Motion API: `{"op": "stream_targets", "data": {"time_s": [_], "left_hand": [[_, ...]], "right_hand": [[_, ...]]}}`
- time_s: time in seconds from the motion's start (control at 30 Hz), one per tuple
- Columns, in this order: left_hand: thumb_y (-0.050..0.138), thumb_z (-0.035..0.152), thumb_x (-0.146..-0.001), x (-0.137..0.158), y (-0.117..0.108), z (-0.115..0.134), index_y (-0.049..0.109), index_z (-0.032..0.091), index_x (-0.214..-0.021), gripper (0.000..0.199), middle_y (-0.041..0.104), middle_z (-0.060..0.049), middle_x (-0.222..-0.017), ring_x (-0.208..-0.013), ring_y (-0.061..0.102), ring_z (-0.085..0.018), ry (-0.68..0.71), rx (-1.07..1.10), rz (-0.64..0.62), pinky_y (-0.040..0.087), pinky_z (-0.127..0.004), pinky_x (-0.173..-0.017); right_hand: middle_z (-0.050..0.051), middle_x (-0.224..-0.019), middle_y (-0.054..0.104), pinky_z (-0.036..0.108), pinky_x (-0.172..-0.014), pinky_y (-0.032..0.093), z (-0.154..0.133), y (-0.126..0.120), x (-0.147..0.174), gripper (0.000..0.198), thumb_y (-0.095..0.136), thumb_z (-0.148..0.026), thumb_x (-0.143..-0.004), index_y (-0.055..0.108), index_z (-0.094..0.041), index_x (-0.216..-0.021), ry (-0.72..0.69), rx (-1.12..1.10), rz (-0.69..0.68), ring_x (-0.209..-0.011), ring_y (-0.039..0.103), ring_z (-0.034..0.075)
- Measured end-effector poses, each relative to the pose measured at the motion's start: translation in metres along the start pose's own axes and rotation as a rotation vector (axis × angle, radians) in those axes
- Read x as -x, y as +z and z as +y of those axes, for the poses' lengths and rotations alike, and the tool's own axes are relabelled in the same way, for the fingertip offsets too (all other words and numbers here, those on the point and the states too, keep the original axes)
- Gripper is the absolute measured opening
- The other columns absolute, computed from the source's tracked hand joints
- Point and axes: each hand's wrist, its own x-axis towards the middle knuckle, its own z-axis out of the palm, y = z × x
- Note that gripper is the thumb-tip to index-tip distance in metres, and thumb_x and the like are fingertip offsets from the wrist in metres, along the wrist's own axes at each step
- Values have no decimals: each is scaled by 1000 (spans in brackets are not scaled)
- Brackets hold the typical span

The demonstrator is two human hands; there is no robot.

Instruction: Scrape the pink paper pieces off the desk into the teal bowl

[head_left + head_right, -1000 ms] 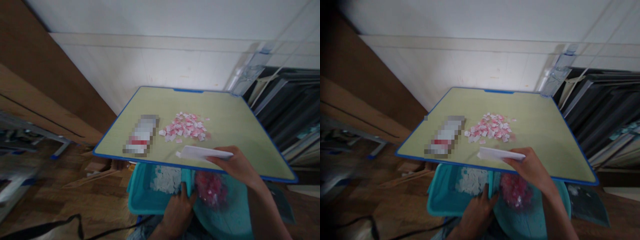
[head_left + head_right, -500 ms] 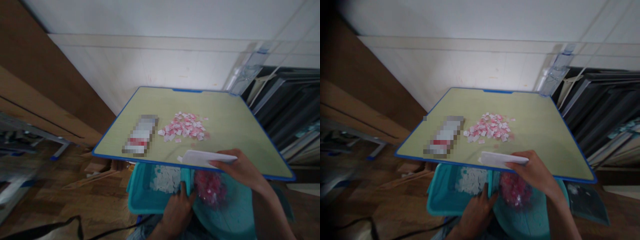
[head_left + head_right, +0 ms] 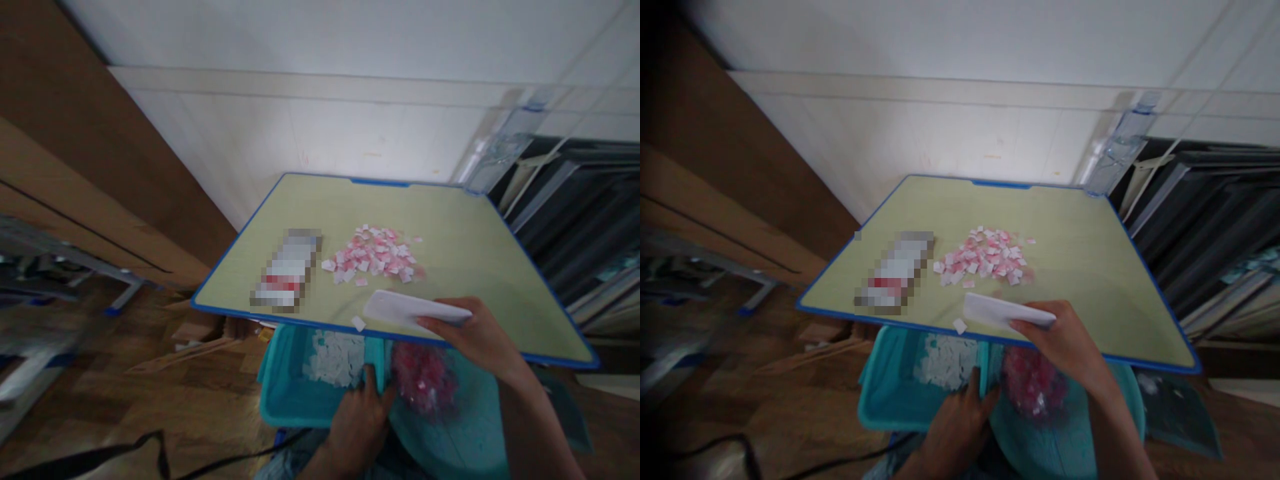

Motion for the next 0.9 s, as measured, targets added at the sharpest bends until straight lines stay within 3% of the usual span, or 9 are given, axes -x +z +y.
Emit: {"op": "stream_targets", "data": {"time_s": [0.27, 0.43, 0.63, 0.9], "left_hand": [[44, 14, -79, 0, 2, -1, 26, 30, -134, 60, 31, -25, -130, -80, 62, -27, 5, -6, 0, 50, -40, -63], [44, 15, -80, 0, 4, -1, 30, 30, -133, 56, 31, -25, -131, -80, 62, -27, -1, -9, 14, 50, -39, -63], [46, 14, -79, 0, 4, -1, 23, 30, -136, 64, 30, -25, -132, -82, 61, -27, -1, -6, 8, 50, -39, -65], [44, 16, -81, 0, 5, -1, 20, 31, -137, 62, 31, -24, -131, -82, 61, -26, -1, -3, 4, 50, -39, -65]], "right_hand": [[0, -52, 58, 19, -42, 36, -14, 5, -1, 27, 57, -36, -75, 68, -14, -63, -15, -25, -87, -48, 49, 10], [-1, -52, 55, 18, -40, 33, -11, 9, -9, 26, 61, -37, -71, 69, -13, -67, 33, -85, 51, -46, 44, 9], [-3, -44, 44, 18, -37, 28, -9, 15, -16, 25, 62, -33, -67, 60, -12, -52, 42, -84, 29, -42, 35, 6], [-1, -45, 51, 20, -36, 29, 3, -3, -4, 31, 63, -42, -63, 67, -11, -60, 181, -44, 123, -41, 40, 8]]}}
